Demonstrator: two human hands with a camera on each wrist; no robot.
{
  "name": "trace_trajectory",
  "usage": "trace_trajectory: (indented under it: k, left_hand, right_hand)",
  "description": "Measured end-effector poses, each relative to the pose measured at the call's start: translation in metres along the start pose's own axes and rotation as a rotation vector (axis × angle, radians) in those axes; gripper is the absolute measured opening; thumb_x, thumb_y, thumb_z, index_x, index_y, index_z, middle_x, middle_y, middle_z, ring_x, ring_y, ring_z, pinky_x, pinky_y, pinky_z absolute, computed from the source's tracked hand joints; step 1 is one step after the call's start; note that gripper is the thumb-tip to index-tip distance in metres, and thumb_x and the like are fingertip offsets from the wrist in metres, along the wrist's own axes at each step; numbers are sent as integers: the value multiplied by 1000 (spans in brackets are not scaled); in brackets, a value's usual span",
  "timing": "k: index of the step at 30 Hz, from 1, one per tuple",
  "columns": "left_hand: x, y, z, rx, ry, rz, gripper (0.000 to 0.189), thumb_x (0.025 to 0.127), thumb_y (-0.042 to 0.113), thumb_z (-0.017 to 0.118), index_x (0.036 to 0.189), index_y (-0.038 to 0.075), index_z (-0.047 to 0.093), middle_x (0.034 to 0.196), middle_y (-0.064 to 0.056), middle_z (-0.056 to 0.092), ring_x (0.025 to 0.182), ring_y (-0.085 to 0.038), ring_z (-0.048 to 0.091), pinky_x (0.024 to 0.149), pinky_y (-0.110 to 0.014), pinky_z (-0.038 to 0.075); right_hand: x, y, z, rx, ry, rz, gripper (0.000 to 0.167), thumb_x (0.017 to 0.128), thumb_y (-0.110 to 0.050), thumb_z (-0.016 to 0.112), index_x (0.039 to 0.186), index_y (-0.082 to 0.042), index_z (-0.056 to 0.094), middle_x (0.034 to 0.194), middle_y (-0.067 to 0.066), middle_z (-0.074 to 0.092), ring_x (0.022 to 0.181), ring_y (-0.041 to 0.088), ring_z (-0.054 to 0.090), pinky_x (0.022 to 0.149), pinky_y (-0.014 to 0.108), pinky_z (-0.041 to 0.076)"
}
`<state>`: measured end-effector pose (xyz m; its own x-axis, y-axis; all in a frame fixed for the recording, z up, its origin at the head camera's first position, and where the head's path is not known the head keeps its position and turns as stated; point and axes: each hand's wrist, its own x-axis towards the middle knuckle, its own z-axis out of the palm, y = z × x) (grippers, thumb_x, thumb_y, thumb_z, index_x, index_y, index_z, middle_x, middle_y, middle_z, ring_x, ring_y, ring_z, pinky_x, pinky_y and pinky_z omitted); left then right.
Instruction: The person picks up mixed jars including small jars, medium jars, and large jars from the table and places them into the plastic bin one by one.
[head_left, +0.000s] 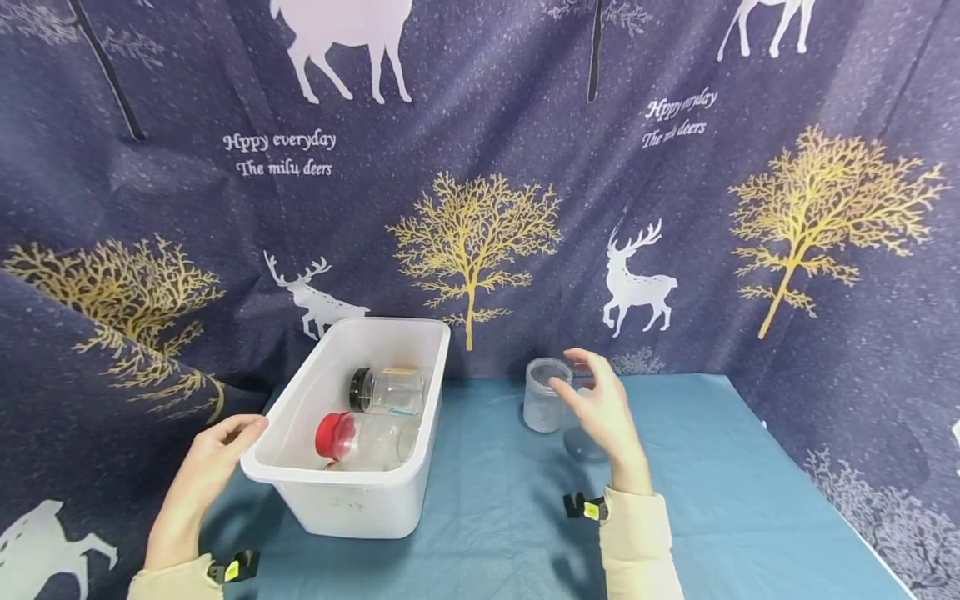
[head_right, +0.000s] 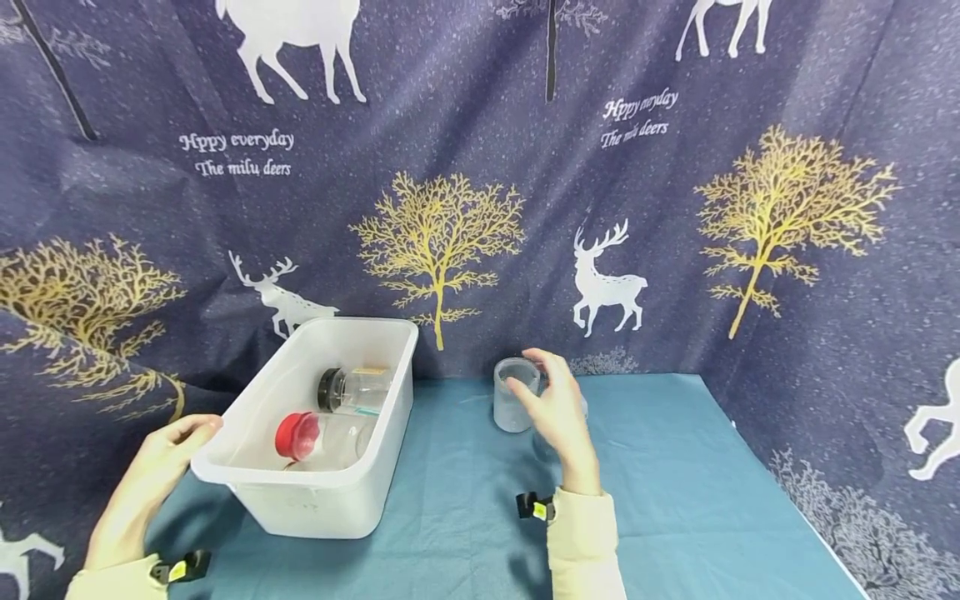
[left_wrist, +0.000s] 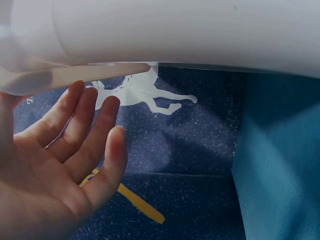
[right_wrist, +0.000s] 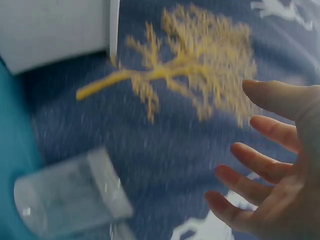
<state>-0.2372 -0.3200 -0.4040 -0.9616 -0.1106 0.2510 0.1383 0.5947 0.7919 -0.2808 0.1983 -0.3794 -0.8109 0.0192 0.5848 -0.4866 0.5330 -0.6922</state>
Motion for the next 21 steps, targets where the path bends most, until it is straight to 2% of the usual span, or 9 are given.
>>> trace_trajectory:
  k: [5, 10, 15, 21]
  left_hand:
    - [-1, -1, 1, 9, -10, -18, 51, 100, 39, 56, 124, -6, 61, 100, -8, 68, 80, -3, 59, 68, -22, 46]
    - [-2, -2, -1, 14, -7, -19, 52, 100, 39, 56, 123, -7, 61, 99, -8, 68, 80, -3, 58, 68, -21, 46]
    - [-2, -1, -2, 23, 4, 0, 49, 100, 37, 56, 123, -6, 61, 100, -7, 68, 80, -1, 58, 68, -20, 45]
    - [0, -1, -2, 20, -12, -5, 51, 100, 38, 55, 123, -7, 61, 102, -6, 68, 81, 0, 57, 69, -20, 45]
  right_hand:
    - [-10, 33, -20, 4, -18, 167, 60, 87, -36, 75, 136, -10, 51, 135, 11, 51, 123, 33, 46, 98, 52, 40]
    - [-17, 61, -36, 23, -16, 262, 69, 87, -34, 76, 141, -5, 44, 140, 17, 46, 127, 36, 41, 99, 54, 37]
    - [-23, 82, -41, 148, 7, 350, 72, 89, -29, 75, 145, -4, 37, 142, 21, 42, 131, 39, 36, 102, 55, 33]
    - [-33, 104, -36, 283, 16, 426, 75, 91, -21, 72, 150, -7, 28, 145, 23, 35, 134, 40, 32, 105, 55, 29]
